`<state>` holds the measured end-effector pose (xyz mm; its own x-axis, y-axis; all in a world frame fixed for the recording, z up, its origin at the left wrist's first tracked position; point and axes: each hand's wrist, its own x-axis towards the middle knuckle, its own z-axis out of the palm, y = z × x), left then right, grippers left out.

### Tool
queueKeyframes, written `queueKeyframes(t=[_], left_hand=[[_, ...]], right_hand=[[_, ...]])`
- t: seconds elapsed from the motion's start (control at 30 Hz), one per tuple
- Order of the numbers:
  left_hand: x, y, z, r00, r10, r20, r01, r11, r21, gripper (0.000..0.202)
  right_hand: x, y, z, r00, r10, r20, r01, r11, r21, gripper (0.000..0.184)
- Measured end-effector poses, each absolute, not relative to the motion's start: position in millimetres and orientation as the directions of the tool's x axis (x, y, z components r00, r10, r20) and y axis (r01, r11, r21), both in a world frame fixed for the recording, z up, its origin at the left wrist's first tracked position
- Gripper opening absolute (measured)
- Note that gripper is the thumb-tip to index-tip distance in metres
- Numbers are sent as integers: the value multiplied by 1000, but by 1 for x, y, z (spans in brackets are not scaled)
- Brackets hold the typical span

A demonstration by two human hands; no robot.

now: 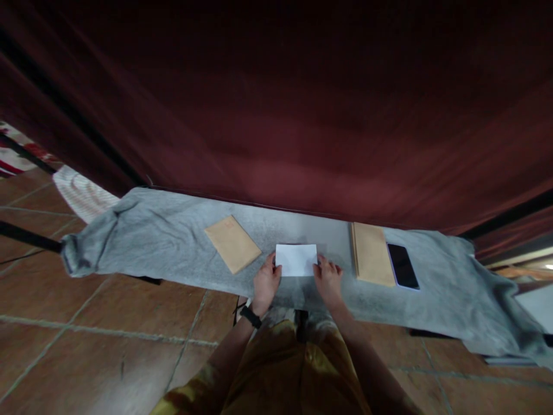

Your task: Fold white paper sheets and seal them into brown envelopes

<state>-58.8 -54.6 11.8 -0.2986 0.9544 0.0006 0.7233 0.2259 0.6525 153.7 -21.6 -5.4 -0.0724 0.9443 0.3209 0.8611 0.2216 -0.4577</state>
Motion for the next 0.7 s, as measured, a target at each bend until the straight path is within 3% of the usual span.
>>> queueKeyframes(t=[0.2, 0.4, 0.57, 0.7], left_hand=[[-49, -57, 12, -300, 953, 46, 815, 231, 532, 45], [-46, -61, 11, -237, 967, 92, 890, 179, 419, 35], [-24, -59, 9, -8, 972, 233, 922, -84, 379, 48], [-1, -55, 0, 102, 974, 204, 915, -172, 365, 49]], right_hand=[[151, -28, -3, -118, 936, 330, 915, 232, -331, 36], [153, -31, -12, -169, 878, 448, 923, 300, -241, 31], [152, -33, -13, -178, 908, 378, 932, 279, -231, 30], [154, -32, -12, -186, 907, 378, 935, 282, -216, 29]])
